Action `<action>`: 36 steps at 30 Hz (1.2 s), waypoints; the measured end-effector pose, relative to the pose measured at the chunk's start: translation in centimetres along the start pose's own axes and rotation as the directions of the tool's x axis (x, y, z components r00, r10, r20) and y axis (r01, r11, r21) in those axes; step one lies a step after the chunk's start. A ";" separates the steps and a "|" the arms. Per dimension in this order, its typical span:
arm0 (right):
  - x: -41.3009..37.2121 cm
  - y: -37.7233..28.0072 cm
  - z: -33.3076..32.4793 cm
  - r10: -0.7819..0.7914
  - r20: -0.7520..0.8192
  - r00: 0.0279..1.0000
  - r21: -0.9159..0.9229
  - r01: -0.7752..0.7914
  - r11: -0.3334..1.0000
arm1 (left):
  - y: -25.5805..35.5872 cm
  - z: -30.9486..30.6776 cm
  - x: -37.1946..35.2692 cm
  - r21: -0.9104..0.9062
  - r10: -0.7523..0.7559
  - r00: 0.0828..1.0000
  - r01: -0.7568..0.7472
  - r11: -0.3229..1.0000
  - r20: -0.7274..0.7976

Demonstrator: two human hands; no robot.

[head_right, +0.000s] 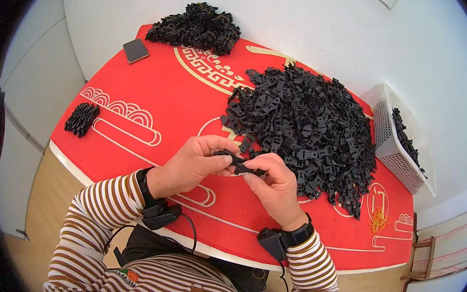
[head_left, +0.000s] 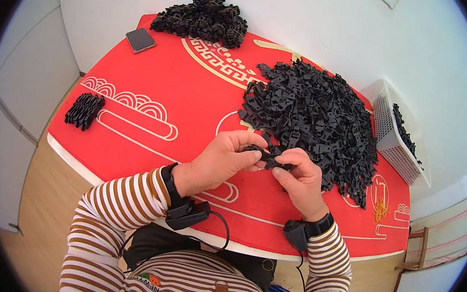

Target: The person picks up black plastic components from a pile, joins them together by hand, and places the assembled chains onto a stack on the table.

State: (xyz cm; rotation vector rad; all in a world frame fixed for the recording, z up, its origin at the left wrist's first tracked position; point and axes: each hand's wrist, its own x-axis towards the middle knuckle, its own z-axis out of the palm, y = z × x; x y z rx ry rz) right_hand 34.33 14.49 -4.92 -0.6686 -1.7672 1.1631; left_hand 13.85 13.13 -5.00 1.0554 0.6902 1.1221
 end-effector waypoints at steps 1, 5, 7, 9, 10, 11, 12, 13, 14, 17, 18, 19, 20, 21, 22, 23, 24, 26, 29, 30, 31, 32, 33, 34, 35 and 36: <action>0.0 0.1 0.0 -0.013 -0.007 1.000 -0.029 0.013 1.000 | 0.0 0.0 0.0 0.011 0.012 1.000 -0.012 1.000 0.005; 0.0 0.2 0.0 -0.048 -0.043 0.998 -0.201 0.038 0.979 | -0.3 -0.1 0.1 0.035 0.043 0.999 -0.044 0.998 0.023; 0.0 0.4 0.1 -0.077 -0.046 0.996 -0.246 0.063 0.967 | -0.5 -0.1 0.0 0.033 0.047 0.998 -0.048 0.998 0.032; 0.1 0.3 0.1 -0.103 -0.042 0.994 -0.291 0.087 0.953 | -0.3 0.0 0.0 0.032 0.059 0.997 -0.061 0.998 0.050; 0.1 0.2 0.1 -0.117 -0.036 0.992 -0.313 0.100 0.944 | -0.2 0.0 0.1 0.034 0.062 0.996 -0.064 0.997 0.056; 0.2 0.0 0.1 -0.133 -0.030 0.991 -0.336 0.115 0.935 | -0.2 0.0 0.1 0.037 0.066 0.996 -0.068 0.997 0.063; 0.4 -0.2 0.0 -0.151 -0.026 0.988 -0.352 0.132 0.927 | -0.3 0.0 0.1 0.039 0.066 0.995 -0.069 0.997 0.068; 0.4 -0.4 0.1 -0.162 -0.022 0.986 -0.366 0.143 0.920 | -0.5 0.3 0.1 0.020 0.099 0.994 -0.100 0.995 0.049; 0.3 -0.5 0.2 -0.168 -0.020 0.986 -0.376 0.148 0.915 | -0.5 0.2 0.2 0.045 0.104 0.992 -0.107 0.993 0.070; 0.2 0.0 0.4 -0.236 -0.060 0.970 -0.342 0.202 0.918 | -0.4 -0.1 0.0 0.129 0.132 0.985 -0.146 0.981 0.111; 0.2 0.2 0.3 -0.256 -0.075 0.964 -0.323 0.219 0.921 | -0.4 -0.1 0.1 0.170 0.164 0.979 -0.184 0.968 0.120; 0.4 -0.3 0.0 -0.345 0.003 0.938 -0.423 0.314 0.850 | -0.4 0.0 0.1 0.212 0.198 0.971 -0.223 0.952 0.132; 0.3 -0.5 -0.1 -0.353 0.013 0.935 -0.448 0.321 0.834 | -0.4 0.1 0.0 0.206 0.223 0.964 -0.249 0.946 0.143; 0.2 -0.5 -0.2 -0.361 0.022 0.932 -0.472 0.328 0.818 | -0.3 0.2 0.0 0.201 0.248 0.957 -0.276 0.940 0.154; 0.1 -0.6 -0.2 -0.369 0.030 0.929 -0.496 0.334 0.801 | -0.3 0.3 -0.1 0.195 0.272 0.948 -0.302 0.933 0.166; 0.0 -0.6 -0.2 -0.365 0.022 0.931 -0.503 0.325 0.801 | -0.3 0.3 -0.1 0.172 0.275 0.948 -0.301 0.938 0.159; 0.0 -0.6 -0.2 -0.361 0.013 0.933 -0.510 0.317 0.800 | -0.4 0.3 -0.1 0.149 0.279 0.948 -0.301 0.942 0.152; 0.0 -0.6 -0.2 -0.360 0.007 0.933 -0.525 0.310 0.793 | -0.4 0.3 -0.2 0.118 0.274 0.953 -0.290 0.950 0.132; 0.2 -0.9 -0.1 -0.360 0.014 0.933 -0.537 0.311 0.784 | -0.3 0.4 -0.3 0.082 0.240 0.965 -0.248 0.965 0.104; 0.2 -1.0 0.0 -0.353 0.018 0.936 -0.532 0.307 0.789 | -0.2 0.4 -0.3 0.061 0.222 0.970 -0.229 0.972 0.098; 0.2 -1.0 -0.1 -0.345 0.022 0.938 -0.527 0.305 0.793 | -0.2 0.4 -0.4 0.040 0.205 0.974 -0.209 0.977 0.093; 0.1 -0.9 0.0 -0.342 0.016 0.939 -0.529 0.299 0.794 | -0.2 0.3 -0.3 0.057 0.221 0.971 -0.227 0.972 0.095; 0.0 -0.7 0.0 -0.339 0.010 0.941 -0.531 0.292 0.795 | -0.3 0.1 -0.2 0.074 0.236 0.967 -0.243 0.967 0.099; 0.0 -0.6 0.0 -0.335 0.005 0.942 -0.533 0.286 0.796 | -0.4 0.0 -0.1 0.090 0.251 0.963 -0.260 0.961 0.102; 0.0 -0.7 0.0 -0.343 0.008 0.939 -0.540 0.293 0.789 | -0.4 0.0 -0.1 0.090 0.255 0.961 -0.265 0.960 0.105; 0.0 -1.0 0.1 -0.351 0.012 0.936 -0.547 0.300 0.781 | -0.4 -0.1 -0.1 0.090 0.259 0.960 -0.269 0.959 0.107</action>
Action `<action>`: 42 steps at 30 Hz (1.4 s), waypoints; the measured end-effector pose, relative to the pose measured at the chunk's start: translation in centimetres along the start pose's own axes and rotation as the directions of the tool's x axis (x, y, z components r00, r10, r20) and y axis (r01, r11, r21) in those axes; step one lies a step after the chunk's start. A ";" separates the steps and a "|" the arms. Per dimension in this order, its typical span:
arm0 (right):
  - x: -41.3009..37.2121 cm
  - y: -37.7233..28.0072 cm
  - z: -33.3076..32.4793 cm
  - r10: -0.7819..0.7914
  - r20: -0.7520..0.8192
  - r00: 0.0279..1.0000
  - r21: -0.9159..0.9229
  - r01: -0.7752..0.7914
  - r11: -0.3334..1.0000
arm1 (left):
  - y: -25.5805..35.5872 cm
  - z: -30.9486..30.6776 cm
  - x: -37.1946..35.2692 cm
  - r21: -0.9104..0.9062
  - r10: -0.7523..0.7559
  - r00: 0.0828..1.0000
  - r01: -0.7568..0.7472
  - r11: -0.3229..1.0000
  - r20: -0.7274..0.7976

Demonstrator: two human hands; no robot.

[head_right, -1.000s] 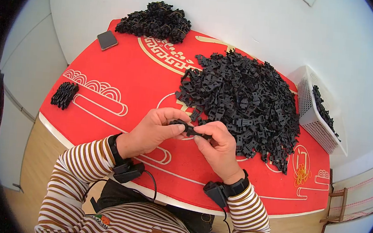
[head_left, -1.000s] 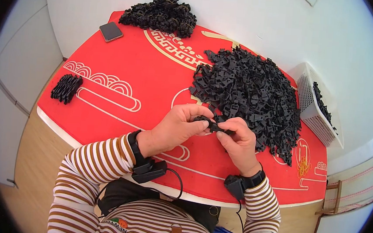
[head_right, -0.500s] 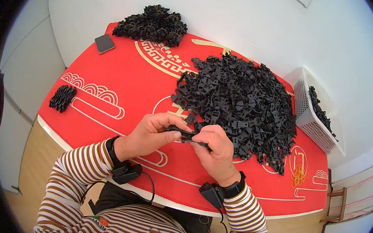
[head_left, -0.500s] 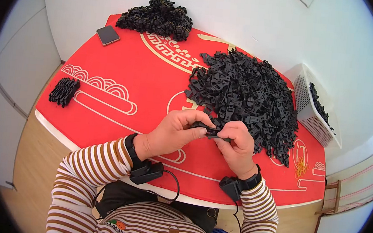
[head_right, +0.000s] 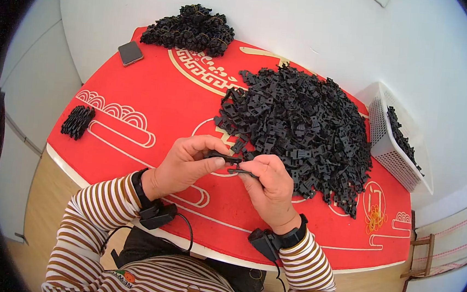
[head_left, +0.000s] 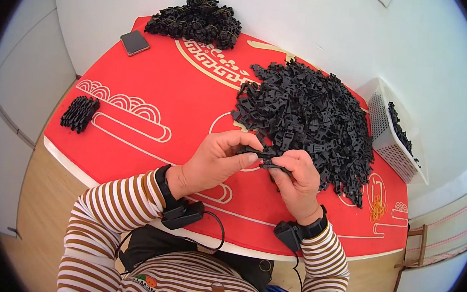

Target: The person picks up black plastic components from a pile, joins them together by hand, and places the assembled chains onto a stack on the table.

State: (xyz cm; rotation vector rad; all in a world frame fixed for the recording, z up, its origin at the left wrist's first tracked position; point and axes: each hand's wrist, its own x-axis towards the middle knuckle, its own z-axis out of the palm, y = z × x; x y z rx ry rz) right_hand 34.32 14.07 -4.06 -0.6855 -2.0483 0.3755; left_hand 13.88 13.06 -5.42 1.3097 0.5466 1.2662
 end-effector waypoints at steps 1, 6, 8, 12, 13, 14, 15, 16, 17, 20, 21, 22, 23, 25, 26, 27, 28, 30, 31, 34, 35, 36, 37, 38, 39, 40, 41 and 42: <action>0.1 -0.2 -0.1 -0.009 -0.002 1.000 -0.008 0.009 1.000 | 0.0 -0.1 0.0 0.000 0.004 1.000 -0.004 1.000 0.003; 0.2 -0.7 0.0 -0.055 -0.031 0.998 -0.014 0.055 0.998 | 0.1 -0.1 0.0 0.026 0.022 1.000 -0.022 0.999 0.003; 0.0 -0.3 0.2 -0.066 -0.033 0.997 0.013 0.066 0.998 | 0.1 0.1 -0.2 0.058 0.036 0.999 -0.036 0.998 0.002; -0.2 -0.1 0.2 -0.063 -0.022 0.998 0.022 0.063 0.998 | -0.1 0.4 -0.3 0.112 0.096 0.995 -0.095 0.989 -0.009; -0.2 0.0 0.2 -0.055 -0.023 0.998 0.020 0.056 0.998 | -0.1 0.4 -0.3 0.113 0.111 0.994 -0.109 0.988 -0.009; -0.3 0.0 0.2 -0.054 -0.025 0.998 0.021 0.055 0.998 | -0.1 0.4 -0.2 0.127 0.115 0.993 -0.114 0.985 -0.007; -0.3 0.0 0.2 -0.053 -0.026 0.998 0.023 0.054 0.998 | -0.2 0.3 -0.2 0.142 0.121 0.993 -0.119 0.983 -0.006; -0.3 0.1 0.2 -0.053 -0.028 0.998 0.025 0.054 0.998 | -0.2 0.2 -0.2 0.157 0.126 0.992 -0.123 0.980 -0.004; -0.3 0.0 0.2 -0.061 -0.028 0.998 0.020 0.062 0.998 | -0.2 0.2 -0.2 0.171 0.133 0.991 -0.130 0.977 -0.001; -0.2 0.0 0.1 -0.082 -0.035 0.996 0.011 0.082 0.997 | -0.2 0.0 -0.2 0.226 0.144 0.989 -0.147 0.963 0.030; -0.2 0.0 0.2 -0.085 -0.042 0.995 0.013 0.086 0.996 | -0.1 -0.2 -0.3 0.252 0.141 0.988 -0.150 0.956 0.054; -0.2 0.0 0.2 -0.089 -0.049 0.995 0.015 0.089 0.996 | -0.1 -0.3 -0.3 0.278 0.138 0.987 -0.154 0.948 0.079; -0.1 0.0 0.2 -0.089 -0.051 0.995 0.012 0.090 0.996 | -0.1 -0.4 -0.3 0.283 0.151 0.984 -0.171 0.944 0.089; -0.1 -0.3 0.1 -0.089 -0.055 0.995 0.007 0.089 0.996 | -0.2 -0.4 -0.3 0.291 0.177 0.978 -0.202 0.935 0.110; -0.1 -0.2 0.1 -0.100 -0.054 0.994 0.005 0.101 0.995 | -0.2 -0.4 -0.3 0.287 0.181 0.977 -0.206 0.936 0.111; -0.1 -0.1 0.1 -0.111 -0.053 0.992 0.003 0.112 0.994 | -0.2 -0.4 -0.3 0.282 0.185 0.976 -0.210 0.936 0.113; -0.1 -0.1 0.1 -0.122 -0.052 0.991 0.001 0.122 0.993 | -0.2 -0.3 -0.3 0.278 0.188 0.975 -0.213 0.937 0.114; 0.1 -0.7 -0.1 -0.079 -0.034 0.996 -0.021 0.078 0.997 | 0.0 -0.3 -0.3 0.291 0.186 0.974 -0.216 0.932 0.126; 0.3 -1.1 -0.2 -0.057 -0.025 0.998 -0.032 0.057 0.998 | 0.1 -0.3 -0.3 0.297 0.185 0.974 -0.217 0.930 0.132; 0.5 -1.5 -0.3 -0.044 0.018 0.999 -0.043 0.044 0.998 | -0.1 0.0 -0.1 0.280 0.184 0.979 -0.201 0.939 0.086; 0.6 -1.4 -0.3 -0.041 0.020 0.999 -0.036 0.042 0.998 | -0.1 0.1 -0.1 0.207 0.133 0.989 -0.145 0.967 0.071; 0.6 -1.3 -0.3 -0.039 0.024 0.999 -0.029 0.039 0.999 | -0.2 0.2 -0.1 0.133 0.081 0.995 -0.088 0.987 0.059; 0.6 -1.1 -0.2 -0.037 0.027 0.999 -0.021 0.038 0.999 | -0.2 0.2 -0.1 0.058 0.029 0.998 -0.032 0.998 0.051; 0.5 -0.9 -0.2 -0.025 0.028 0.999 -0.015 0.025 1.000 | -0.2 0.3 -0.1 0.041 0.024 0.998 -0.027 0.999 0.057; 0.4 -0.7 -0.1 -0.011 0.029 1.000 -0.009 0.012 1.000 | -0.2 0.3 -0.1 0.023 0.019 0.998 -0.021 1.000 0.063; 0.4 -0.6 0.0 0.000 0.029 1.000 -0.002 0.000 1.000 | -0.2 0.4 0.0 0.008 0.015 0.997 -0.016 1.000 0.070; 0.4 -0.5 0.0 0.007 0.036 0.999 -0.007 -0.006 1.000 | 0.0 0.5 0.0 0.030 0.003 0.998 -0.005 1.000 0.065; 0.4 -0.5 0.0 0.011 0.043 0.999 -0.010 -0.011 1.000 | 0.3 0.7 -0.1 0.053 -0.008 0.998 0.005 0.999 0.059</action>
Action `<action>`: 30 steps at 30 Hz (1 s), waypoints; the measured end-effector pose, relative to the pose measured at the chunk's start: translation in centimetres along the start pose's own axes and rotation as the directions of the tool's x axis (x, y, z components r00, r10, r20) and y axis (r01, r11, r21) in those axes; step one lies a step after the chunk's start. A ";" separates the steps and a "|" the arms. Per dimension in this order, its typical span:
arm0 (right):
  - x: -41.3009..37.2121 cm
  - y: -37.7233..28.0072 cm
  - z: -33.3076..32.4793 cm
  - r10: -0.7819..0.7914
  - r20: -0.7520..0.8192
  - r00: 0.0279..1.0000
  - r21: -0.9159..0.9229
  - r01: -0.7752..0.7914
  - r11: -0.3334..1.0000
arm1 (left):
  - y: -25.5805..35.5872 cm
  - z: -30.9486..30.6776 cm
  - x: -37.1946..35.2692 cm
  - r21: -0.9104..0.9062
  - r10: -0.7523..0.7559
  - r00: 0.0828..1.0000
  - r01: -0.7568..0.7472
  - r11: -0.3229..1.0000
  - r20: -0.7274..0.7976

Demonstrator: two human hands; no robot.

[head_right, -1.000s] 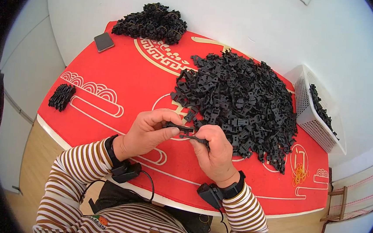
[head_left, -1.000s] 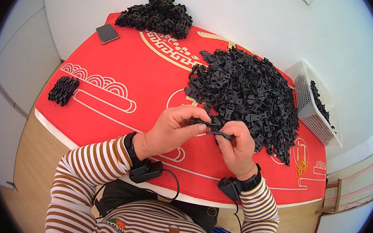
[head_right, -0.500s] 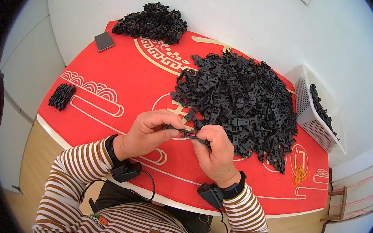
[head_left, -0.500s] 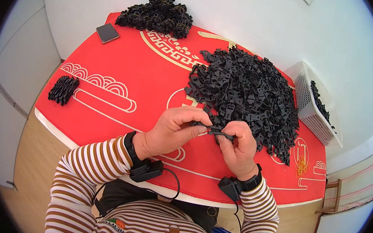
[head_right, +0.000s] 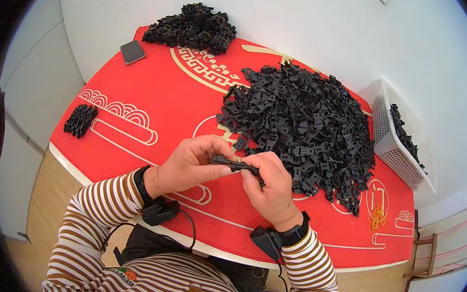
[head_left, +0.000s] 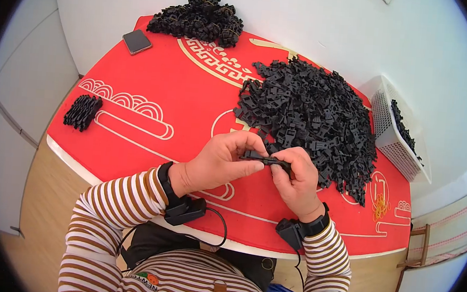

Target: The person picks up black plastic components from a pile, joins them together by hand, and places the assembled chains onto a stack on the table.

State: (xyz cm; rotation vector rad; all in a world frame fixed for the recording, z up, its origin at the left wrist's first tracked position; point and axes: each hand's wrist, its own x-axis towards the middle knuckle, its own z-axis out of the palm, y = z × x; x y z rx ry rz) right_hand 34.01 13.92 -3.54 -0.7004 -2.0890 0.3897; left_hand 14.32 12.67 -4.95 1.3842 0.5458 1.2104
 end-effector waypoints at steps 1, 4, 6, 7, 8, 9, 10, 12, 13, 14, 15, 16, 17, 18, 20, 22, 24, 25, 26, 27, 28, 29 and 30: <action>0.1 0.0 0.0 0.003 0.007 1.000 -0.003 -0.003 1.000 | 0.2 0.1 0.0 0.023 -0.010 1.000 0.010 1.000 -0.006; 0.0 0.0 0.2 0.032 0.007 0.999 0.012 -0.032 0.999 | -0.1 0.1 0.0 0.068 -0.013 0.999 0.015 0.998 -0.032; 0.0 0.0 0.4 0.038 0.003 0.999 0.002 -0.038 0.999 | -0.4 -0.2 0.0 0.146 0.007 1.000 -0.008 0.989 0.004; -0.1 -0.1 0.5 0.042 0.002 0.999 -0.002 -0.042 0.999 | -0.6 -0.3 0.0 0.184 0.015 1.000 -0.019 0.983 0.022; -0.1 0.1 0.7 0.029 0.004 1.000 -0.009 -0.029 1.000 | -0.8 -0.5 0.0 0.236 0.031 0.999 -0.036 0.971 0.027; -0.1 0.4 1.0 0.014 0.005 1.000 -0.015 -0.014 1.000 | -0.9 -0.6 0.2 0.289 0.047 0.998 -0.054 0.956 0.032; -0.1 0.7 1.1 0.001 0.008 1.000 -0.021 0.000 1.000 | -1.1 -0.7 0.3 0.339 0.063 0.997 -0.072 0.938 0.037; -0.1 1.2 1.4 0.029 -0.004 1.000 -0.019 -0.029 0.999 | -1.9 -1.2 0.6 0.383 0.034 0.999 -0.039 0.923 0.019; 0.0 1.5 1.6 0.036 -0.005 0.999 -0.016 -0.036 0.999 | -2.2 -1.5 0.6 0.406 0.025 1.000 -0.023 0.914 0.002; 0.0 1.6 1.7 0.057 -0.007 0.998 -0.004 -0.057 0.998 | -2.3 -1.5 0.8 0.399 0.054 0.998 -0.053 0.915 0.009; 0.0 1.8 1.6 0.070 -0.005 0.998 0.010 -0.070 0.998 | -2.3 -1.4 1.0 0.396 0.090 0.996 -0.085 0.914 0.008; 0.1 1.9 1.6 0.080 -0.001 0.997 0.025 -0.080 0.996 | -2.1 -1.4 1.1 0.396 0.126 0.992 -0.118 0.911 0.005; 0.1 1.9 1.6 0.089 -0.010 0.996 0.028 -0.089 0.996 | -1.6 -1.5 1.0 0.510 0.080 0.997 -0.062 0.858 -0.013; 0.0 1.9 1.6 0.070 -0.015 0.997 0.020 -0.070 0.997 | -1.4 -1.6 0.8 0.562 0.148 0.989 -0.121 0.818 -0.004; 0.0 1.8 1.5 0.035 -0.031 0.999 -0.001 -0.035 0.999 | -1.8 -1.8 0.9 0.656 0.279 0.960 -0.232 0.718 0.034; 0.1 1.5 1.4 0.017 -0.039 0.999 -0.003 -0.017 1.000 | -1.8 -1.7 1.0 0.667 0.339 0.937 -0.303 0.680 0.079; 0.0 0.9 1.1 0.019 -0.018 1.000 -0.003 -0.019 1.000 | -1.7 -1.7 0.8 0.694 0.334 0.934 -0.324 0.643 0.127; -0.1 0.6 1.1 0.048 -0.005 0.999 -0.017 -0.048 0.999 | -1.3 -1.5 0.6 0.704 0.337 0.932 -0.331 0.628 0.137; -0.3 1.5 1.3 -0.022 -0.011 1.000 -0.062 0.021 0.998 | -1.1 -1.3 0.4 0.731 0.330 0.931 -0.332 0.597 0.154; -0.4 1.5 1.4 0.001 0.013 1.000 -0.061 0.000 0.998 | -0.7 -1.1 0.3 0.762 0.318 0.932 -0.332 0.556 0.174; -0.5 1.3 1.6 0.022 0.031 0.999 -0.058 -0.020 0.998 | -0.2 -1.1 0.0 0.793 0.300 0.933 -0.333 0.510 0.199; -0.3 1.3 1.7 0.018 0.063 0.998 -0.045 -0.015 0.999 | 0.0 -1.0 -0.5 0.854 0.282 0.945 -0.283 0.437 0.169; -0.3 1.0 1.9 0.018 0.092 0.996 -0.039 -0.015 0.999 | 0.5 -0.8 -1.2 0.902 0.264 0.954 -0.235 0.363 0.143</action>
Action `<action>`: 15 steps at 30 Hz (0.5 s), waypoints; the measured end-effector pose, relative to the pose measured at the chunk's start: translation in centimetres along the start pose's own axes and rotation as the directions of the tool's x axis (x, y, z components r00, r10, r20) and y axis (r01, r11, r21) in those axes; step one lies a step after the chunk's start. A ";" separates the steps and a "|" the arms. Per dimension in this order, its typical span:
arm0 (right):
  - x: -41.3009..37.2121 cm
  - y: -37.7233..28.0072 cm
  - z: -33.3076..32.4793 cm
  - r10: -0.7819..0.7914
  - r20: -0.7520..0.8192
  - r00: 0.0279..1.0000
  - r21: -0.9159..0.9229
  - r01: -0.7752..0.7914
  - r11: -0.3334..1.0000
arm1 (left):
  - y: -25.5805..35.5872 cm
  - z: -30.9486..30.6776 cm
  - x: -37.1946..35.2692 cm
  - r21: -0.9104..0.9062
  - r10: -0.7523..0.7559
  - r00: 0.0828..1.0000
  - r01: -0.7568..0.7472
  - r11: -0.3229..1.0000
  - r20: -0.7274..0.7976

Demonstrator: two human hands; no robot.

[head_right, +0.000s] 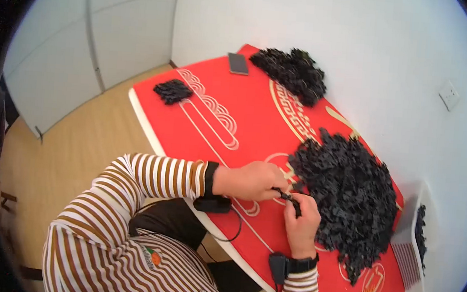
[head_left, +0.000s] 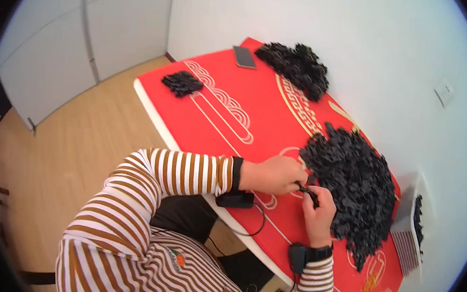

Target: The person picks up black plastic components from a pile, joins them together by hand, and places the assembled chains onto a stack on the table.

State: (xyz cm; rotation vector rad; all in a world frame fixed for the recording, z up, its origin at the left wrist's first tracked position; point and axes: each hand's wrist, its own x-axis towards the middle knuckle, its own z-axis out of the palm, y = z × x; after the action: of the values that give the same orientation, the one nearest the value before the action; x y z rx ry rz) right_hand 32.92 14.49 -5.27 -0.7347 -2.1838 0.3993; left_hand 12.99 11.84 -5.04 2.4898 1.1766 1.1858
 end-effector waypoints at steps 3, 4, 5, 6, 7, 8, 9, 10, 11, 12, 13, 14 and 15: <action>0.0 -0.5 -0.1 -0.050 -0.054 0.997 -0.030 0.048 0.998 | -0.7 -3.3 -2.0 0.368 -0.115 0.989 0.143 0.919 -0.098; 0.0 -0.3 -0.2 -0.084 -0.075 0.994 -0.062 0.079 0.995 | -1.3 -5.0 -2.9 0.456 -0.174 0.975 0.219 0.863 -0.138; 0.0 -0.1 -0.4 -0.082 -0.074 0.994 -0.058 0.078 0.995 | -2.6 -6.7 -4.1 0.425 -0.210 0.956 0.279 0.861 -0.203; -0.2 -0.1 -0.4 -0.027 -0.054 0.998 0.003 0.027 1.000 | -4.2 -8.4 -5.4 0.391 -0.244 0.933 0.336 0.857 -0.266; -0.4 -0.2 -0.4 0.028 -0.030 0.999 0.062 -0.027 0.998 | -5.3 -10.2 -6.7 0.397 -0.331 0.886 0.445 0.803 -0.324; -0.4 -0.2 -0.3 0.077 -0.005 0.997 0.120 -0.076 0.990 | -6.1 -12.0 -7.9 0.399 -0.405 0.828 0.546 0.737 -0.386; -0.7 0.4 0.2 0.104 -0.007 0.995 0.188 -0.101 0.977 | -6.6 -13.7 -8.8 0.451 -0.459 0.793 0.607 0.655 -0.401; -0.8 0.7 0.3 0.124 0.007 0.992 0.214 -0.123 0.969 | -6.9 -15.2 -9.6 0.497 -0.507 0.752 0.659 0.564 -0.422; -1.0 0.8 0.4 0.143 0.024 0.989 0.239 -0.145 0.960 | -7.4 -16.2 -10.4 0.532 -0.522 0.732 0.679 0.505 -0.438; -1.0 1.0 0.4 0.162 0.042 0.986 0.262 -0.167 0.950 | -7.9 -17.0 -11.0 0.564 -0.535 0.711 0.696 0.444 -0.456; -0.9 1.1 0.5 0.152 0.034 0.988 0.257 -0.155 0.954 | -8.1 -17.5 -11.6 0.593 -0.546 0.692 0.708 0.383 -0.473; -1.0 1.2 0.4 0.145 0.026 0.989 0.249 -0.147 0.957 | -8.3 -17.7 -12.1 0.620 -0.536 0.687 0.708 0.339 -0.491; -1.0 1.3 0.3 0.140 0.017 0.990 0.236 -0.140 0.962 | -8.4 -17.8 -12.3 0.644 -0.525 0.684 0.705 0.297 -0.506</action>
State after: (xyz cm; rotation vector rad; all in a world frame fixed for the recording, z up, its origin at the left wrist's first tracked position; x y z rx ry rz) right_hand 33.71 14.89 -6.72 -0.7564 -2.0444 0.7192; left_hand -9.32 5.51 -3.94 1.8292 2.9620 0.7026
